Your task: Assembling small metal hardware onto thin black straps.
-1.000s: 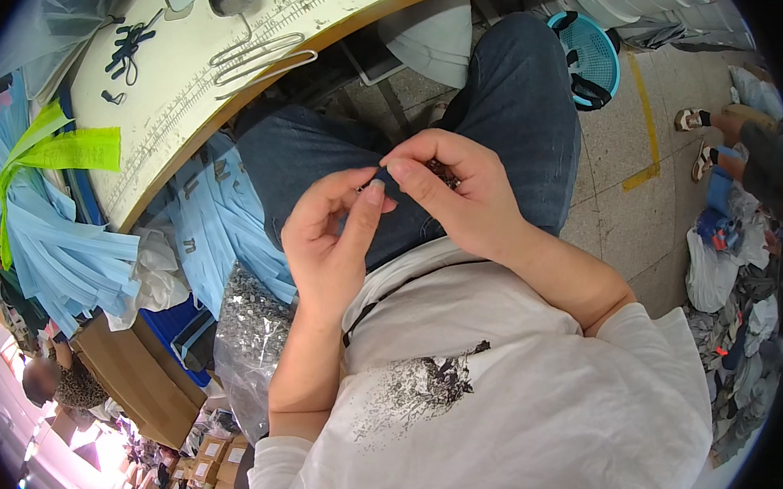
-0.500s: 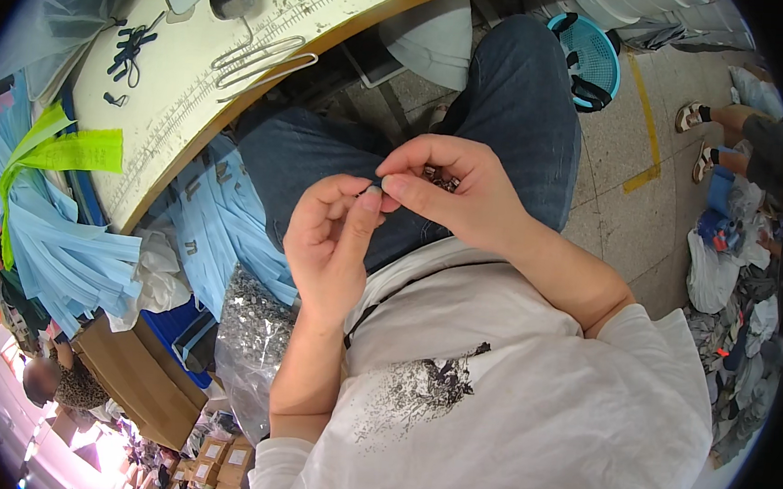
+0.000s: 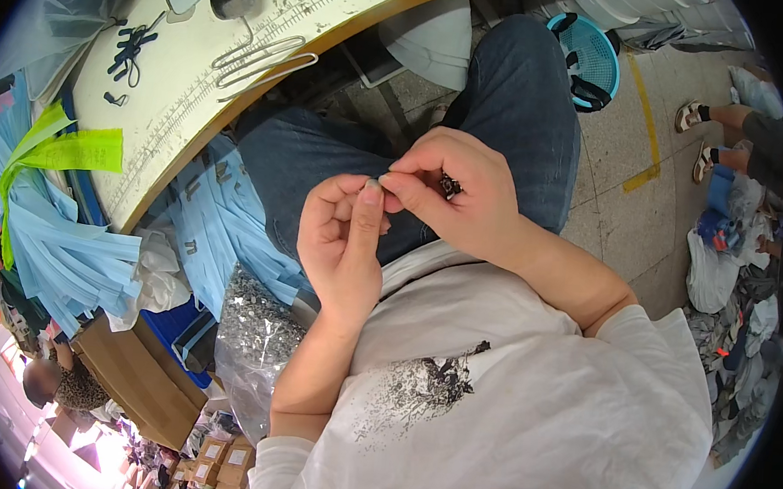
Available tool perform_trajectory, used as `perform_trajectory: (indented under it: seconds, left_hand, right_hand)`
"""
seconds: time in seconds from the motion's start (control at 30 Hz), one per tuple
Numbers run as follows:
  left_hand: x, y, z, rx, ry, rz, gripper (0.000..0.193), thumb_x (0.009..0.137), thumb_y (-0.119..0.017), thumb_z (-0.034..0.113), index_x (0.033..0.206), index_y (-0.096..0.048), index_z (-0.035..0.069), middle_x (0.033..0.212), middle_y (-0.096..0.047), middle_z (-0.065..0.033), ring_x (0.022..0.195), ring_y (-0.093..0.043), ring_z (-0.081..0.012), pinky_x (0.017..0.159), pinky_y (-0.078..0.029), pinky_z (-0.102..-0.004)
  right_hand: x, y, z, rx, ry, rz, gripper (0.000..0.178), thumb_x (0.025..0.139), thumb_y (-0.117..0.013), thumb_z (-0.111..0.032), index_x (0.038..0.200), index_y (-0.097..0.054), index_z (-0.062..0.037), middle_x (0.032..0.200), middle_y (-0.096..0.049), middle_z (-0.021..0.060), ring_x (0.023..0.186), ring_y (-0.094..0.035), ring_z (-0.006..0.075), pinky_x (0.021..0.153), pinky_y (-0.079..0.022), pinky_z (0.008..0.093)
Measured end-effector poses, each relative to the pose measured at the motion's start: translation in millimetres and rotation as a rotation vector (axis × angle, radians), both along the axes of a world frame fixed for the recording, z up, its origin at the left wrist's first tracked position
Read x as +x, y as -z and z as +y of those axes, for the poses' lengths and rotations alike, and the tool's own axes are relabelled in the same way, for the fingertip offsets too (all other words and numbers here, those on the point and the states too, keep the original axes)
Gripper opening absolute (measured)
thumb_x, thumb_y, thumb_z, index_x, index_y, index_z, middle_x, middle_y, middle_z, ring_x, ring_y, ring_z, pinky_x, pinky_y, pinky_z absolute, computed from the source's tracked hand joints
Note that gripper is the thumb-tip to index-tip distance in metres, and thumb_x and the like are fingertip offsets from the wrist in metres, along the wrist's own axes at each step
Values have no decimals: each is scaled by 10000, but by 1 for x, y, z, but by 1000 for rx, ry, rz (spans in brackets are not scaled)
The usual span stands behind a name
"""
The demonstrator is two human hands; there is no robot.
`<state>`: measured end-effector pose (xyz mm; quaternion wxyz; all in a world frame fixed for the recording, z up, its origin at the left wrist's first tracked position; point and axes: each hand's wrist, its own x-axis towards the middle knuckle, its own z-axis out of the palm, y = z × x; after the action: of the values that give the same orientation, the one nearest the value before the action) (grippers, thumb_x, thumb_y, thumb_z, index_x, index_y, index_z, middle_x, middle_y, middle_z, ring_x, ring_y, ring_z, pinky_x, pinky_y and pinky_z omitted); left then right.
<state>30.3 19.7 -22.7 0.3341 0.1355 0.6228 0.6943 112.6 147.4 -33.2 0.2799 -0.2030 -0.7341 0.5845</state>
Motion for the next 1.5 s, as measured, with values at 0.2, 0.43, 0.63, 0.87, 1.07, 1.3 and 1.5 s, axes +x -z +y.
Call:
perform_trajectory:
  seconds: [0.2,0.43,0.63,0.87,1.07,1.3,1.5]
  left_hand:
    - [4,-2,3,4,-46,-10,132,954,-574,61,1058,-556,-19,830,-667,-78,674,-562,-84,611,-440,-204]
    - [6,-1,3,-6,-77,11,139,959,-572,77,1064,-553,-13,818,-653,-64,668,-552,-79,613,-435,-203]
    - [3,2,0,1,-22,20,162,969,-561,84,1097,-535,-12,839,-647,-55,734,-580,-77,637,-435,-190]
    - [-4,1,-6,-32,58,141,213,922,-604,-7,1126,-549,-29,941,-641,-84,808,-599,-93,715,-460,-189]
    - [-13,10,-8,77,87,386,174,861,-659,-41,1035,-660,-34,982,-636,-133,822,-613,-145,702,-496,-219]
    - [-15,16,-7,485,125,-299,204,895,-640,19,1096,-655,-16,993,-639,-132,757,-593,-178,642,-482,-297]
    - [-15,8,-2,605,262,-458,227,928,-620,109,1148,-649,62,977,-634,-89,774,-484,-134,607,-390,-277]
  right_hand:
    - [-2,4,0,175,21,67,146,771,-761,-39,828,-627,-33,725,-591,43,541,-517,99,466,-392,221]
    - [-2,5,-1,307,32,118,144,761,-756,-53,827,-629,-35,730,-596,60,580,-555,158,490,-433,253]
    - [5,1,3,-79,-122,41,125,834,-726,-91,884,-628,-31,721,-605,10,603,-550,64,509,-416,202]
    - [2,2,1,-476,-168,50,103,921,-646,-119,925,-598,-28,789,-596,-15,636,-512,4,524,-386,170]
    - [6,-2,7,-1008,-200,23,104,952,-596,-141,949,-588,-37,703,-500,-41,527,-401,1,418,-291,165]
    - [-1,-2,5,-1192,-110,42,111,968,-570,-149,983,-573,-38,668,-459,-45,491,-366,9,383,-251,178]
    - [1,-8,4,-1231,-151,67,111,973,-567,-170,970,-566,-60,661,-447,-50,489,-364,10,385,-242,181]
